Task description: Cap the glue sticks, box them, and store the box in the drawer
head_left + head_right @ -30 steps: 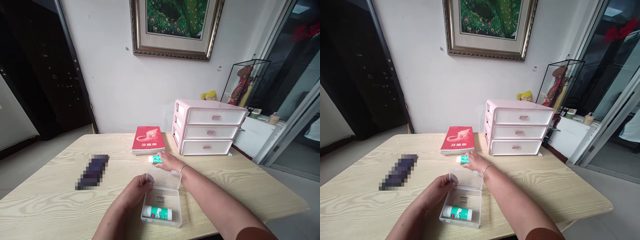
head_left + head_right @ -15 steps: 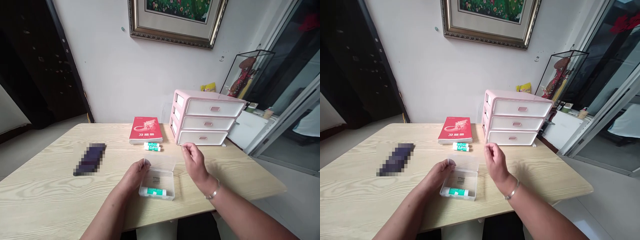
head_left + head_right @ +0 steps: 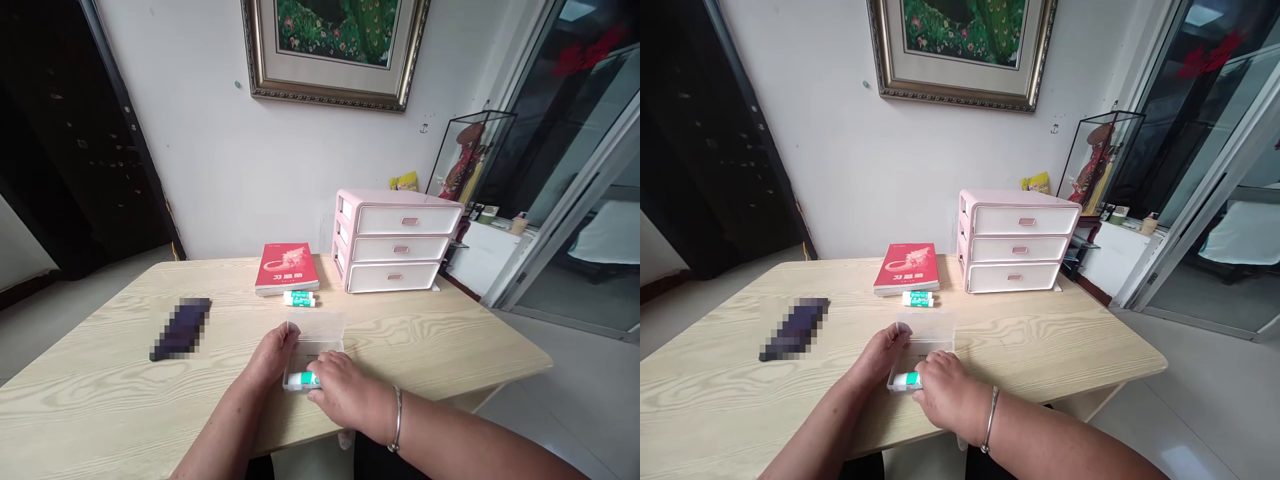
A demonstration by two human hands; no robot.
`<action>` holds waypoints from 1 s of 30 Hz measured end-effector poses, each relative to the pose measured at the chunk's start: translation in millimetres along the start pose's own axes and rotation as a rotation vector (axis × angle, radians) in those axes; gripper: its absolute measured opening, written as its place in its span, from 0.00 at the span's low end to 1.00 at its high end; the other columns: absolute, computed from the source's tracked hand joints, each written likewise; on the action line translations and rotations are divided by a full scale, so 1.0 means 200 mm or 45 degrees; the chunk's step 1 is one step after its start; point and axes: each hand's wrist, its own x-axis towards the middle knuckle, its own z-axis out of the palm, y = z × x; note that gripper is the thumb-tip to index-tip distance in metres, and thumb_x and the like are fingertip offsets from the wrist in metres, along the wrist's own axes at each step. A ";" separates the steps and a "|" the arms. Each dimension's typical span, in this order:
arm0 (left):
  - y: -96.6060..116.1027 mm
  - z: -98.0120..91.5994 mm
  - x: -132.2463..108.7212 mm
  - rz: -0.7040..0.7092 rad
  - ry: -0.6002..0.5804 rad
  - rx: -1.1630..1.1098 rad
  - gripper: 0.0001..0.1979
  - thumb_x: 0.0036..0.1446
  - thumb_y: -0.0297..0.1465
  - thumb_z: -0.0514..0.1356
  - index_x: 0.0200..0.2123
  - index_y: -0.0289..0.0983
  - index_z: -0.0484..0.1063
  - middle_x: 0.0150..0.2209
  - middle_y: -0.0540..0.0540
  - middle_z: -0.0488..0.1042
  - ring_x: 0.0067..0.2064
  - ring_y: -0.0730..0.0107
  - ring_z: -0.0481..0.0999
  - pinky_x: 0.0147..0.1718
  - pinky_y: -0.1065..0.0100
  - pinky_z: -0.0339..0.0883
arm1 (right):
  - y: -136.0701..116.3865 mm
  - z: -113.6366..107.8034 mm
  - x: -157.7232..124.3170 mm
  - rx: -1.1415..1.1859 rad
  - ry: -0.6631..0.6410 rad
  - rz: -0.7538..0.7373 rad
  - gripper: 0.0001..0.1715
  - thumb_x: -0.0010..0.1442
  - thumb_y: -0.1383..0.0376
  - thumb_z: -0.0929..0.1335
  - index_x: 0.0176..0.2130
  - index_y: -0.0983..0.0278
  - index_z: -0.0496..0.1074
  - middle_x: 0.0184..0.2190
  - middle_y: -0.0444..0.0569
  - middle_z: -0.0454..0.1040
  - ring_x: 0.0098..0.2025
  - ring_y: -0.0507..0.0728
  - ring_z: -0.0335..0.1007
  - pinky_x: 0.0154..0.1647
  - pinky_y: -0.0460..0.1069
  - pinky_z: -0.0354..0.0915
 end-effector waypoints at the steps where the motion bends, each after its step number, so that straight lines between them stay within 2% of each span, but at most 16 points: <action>1: 0.00 0.00 0.00 0.012 -0.006 -0.002 0.11 0.62 0.36 0.50 0.31 0.39 0.68 0.28 0.51 0.72 0.32 0.67 0.71 0.34 0.68 0.61 | 0.00 -0.01 0.01 0.047 -0.018 0.038 0.12 0.59 0.60 0.71 0.41 0.64 0.73 0.40 0.53 0.74 0.47 0.62 0.69 0.52 0.55 0.63; 3: 0.00 0.00 0.00 0.027 -0.015 -0.012 0.11 0.62 0.36 0.50 0.31 0.39 0.68 0.28 0.51 0.72 0.32 0.67 0.71 0.34 0.68 0.61 | -0.01 -0.03 0.01 0.134 -0.023 0.085 0.14 0.58 0.58 0.72 0.41 0.64 0.73 0.40 0.53 0.75 0.46 0.62 0.70 0.50 0.54 0.64; 5: 0.00 -0.01 0.00 0.019 -0.023 -0.020 0.11 0.62 0.36 0.50 0.32 0.39 0.68 0.27 0.51 0.72 0.31 0.67 0.70 0.33 0.68 0.60 | -0.01 -0.06 -0.01 0.224 0.044 0.078 0.15 0.60 0.55 0.70 0.40 0.64 0.72 0.39 0.53 0.75 0.45 0.61 0.70 0.48 0.54 0.64; 8: 0.00 -0.02 0.00 -0.003 -0.039 -0.039 0.11 0.62 0.36 0.51 0.32 0.39 0.69 0.28 0.50 0.72 0.31 0.66 0.70 0.33 0.67 0.60 | 0.03 -0.15 -0.05 0.402 0.291 -0.016 0.16 0.66 0.56 0.64 0.47 0.63 0.70 0.43 0.54 0.74 0.45 0.60 0.69 0.48 0.53 0.63; 10: 0.01 -0.03 -0.01 -0.001 -0.053 -0.050 0.11 0.62 0.36 0.51 0.31 0.39 0.69 0.28 0.49 0.72 0.32 0.65 0.70 0.33 0.66 0.60 | 0.10 -0.23 -0.06 0.557 0.534 -0.038 0.19 0.68 0.56 0.59 0.53 0.62 0.66 0.44 0.53 0.73 0.45 0.59 0.68 0.49 0.53 0.63; 12: 0.02 -0.04 -0.01 0.002 -0.061 -0.070 0.11 0.61 0.36 0.51 0.29 0.39 0.68 0.27 0.48 0.71 0.31 0.65 0.70 0.33 0.65 0.60 | 0.21 -0.31 -0.01 0.741 0.735 0.062 0.19 0.70 0.56 0.56 0.51 0.61 0.67 0.38 0.49 0.73 0.41 0.57 0.67 0.44 0.50 0.63; 14: 0.03 -0.05 -0.01 -0.009 -0.064 -0.100 0.12 0.61 0.36 0.52 0.28 0.39 0.68 0.27 0.48 0.72 0.31 0.64 0.70 0.33 0.65 0.60 | 0.35 -0.37 0.09 0.859 0.803 0.212 0.19 0.69 0.55 0.56 0.46 0.63 0.69 0.32 0.46 0.71 0.35 0.55 0.65 0.39 0.49 0.63; 15: 0.04 -0.05 -0.01 -0.014 -0.068 -0.115 0.12 0.60 0.36 0.52 0.28 0.39 0.68 0.27 0.47 0.72 0.31 0.64 0.70 0.33 0.65 0.61 | 0.42 -0.38 0.15 0.898 0.784 0.239 0.20 0.68 0.54 0.58 0.44 0.64 0.70 0.30 0.45 0.70 0.33 0.54 0.64 0.37 0.48 0.63; 17: 0.04 -0.06 -0.02 -0.022 -0.088 -0.131 0.12 0.60 0.36 0.53 0.27 0.39 0.68 0.28 0.47 0.72 0.32 0.63 0.70 0.34 0.64 0.61 | 0.54 -0.35 0.28 0.947 0.549 0.198 0.21 0.65 0.53 0.61 0.46 0.64 0.71 0.32 0.46 0.72 0.33 0.54 0.66 0.37 0.48 0.64; 19: 0.04 -0.06 -0.02 -0.025 -0.104 -0.138 0.11 0.60 0.36 0.53 0.28 0.39 0.68 0.28 0.47 0.72 0.33 0.63 0.70 0.35 0.64 0.61 | 0.62 -0.29 0.40 0.876 0.336 0.216 0.20 0.60 0.56 0.66 0.48 0.64 0.73 0.35 0.47 0.75 0.37 0.55 0.69 0.40 0.49 0.65; 22: 0.04 -0.06 -0.02 -0.038 -0.119 -0.158 0.11 0.61 0.36 0.52 0.28 0.39 0.68 0.28 0.47 0.71 0.33 0.64 0.70 0.35 0.65 0.61 | 0.64 -0.16 0.53 0.845 0.173 0.183 0.19 0.51 0.60 0.73 0.43 0.64 0.78 0.34 0.48 0.78 0.37 0.59 0.72 0.42 0.52 0.67; 24: 0.04 -0.06 -0.02 -0.046 -0.128 -0.172 0.12 0.61 0.36 0.53 0.28 0.38 0.68 0.28 0.48 0.70 0.32 0.65 0.69 0.34 0.65 0.60 | 0.62 -0.09 0.58 0.855 0.103 0.142 0.17 0.49 0.61 0.74 0.40 0.63 0.79 0.33 0.49 0.79 0.37 0.60 0.73 0.41 0.53 0.67; 26: 0.04 -0.06 -0.01 -0.052 -0.138 -0.186 0.12 0.61 0.37 0.53 0.28 0.38 0.68 0.28 0.49 0.70 0.32 0.66 0.68 0.34 0.66 0.60 | 0.58 -0.04 0.62 0.875 0.095 0.086 0.18 0.49 0.60 0.74 0.42 0.62 0.80 0.35 0.49 0.79 0.39 0.60 0.74 0.42 0.53 0.68; 30: 0.04 -0.06 -0.01 -0.070 -0.142 -0.220 0.12 0.61 0.37 0.53 0.29 0.38 0.68 0.27 0.49 0.70 0.32 0.67 0.68 0.34 0.67 0.60 | 0.55 0.04 0.67 0.917 0.268 0.024 0.22 0.48 0.59 0.75 0.45 0.59 0.79 0.41 0.51 0.79 0.43 0.62 0.74 0.46 0.55 0.67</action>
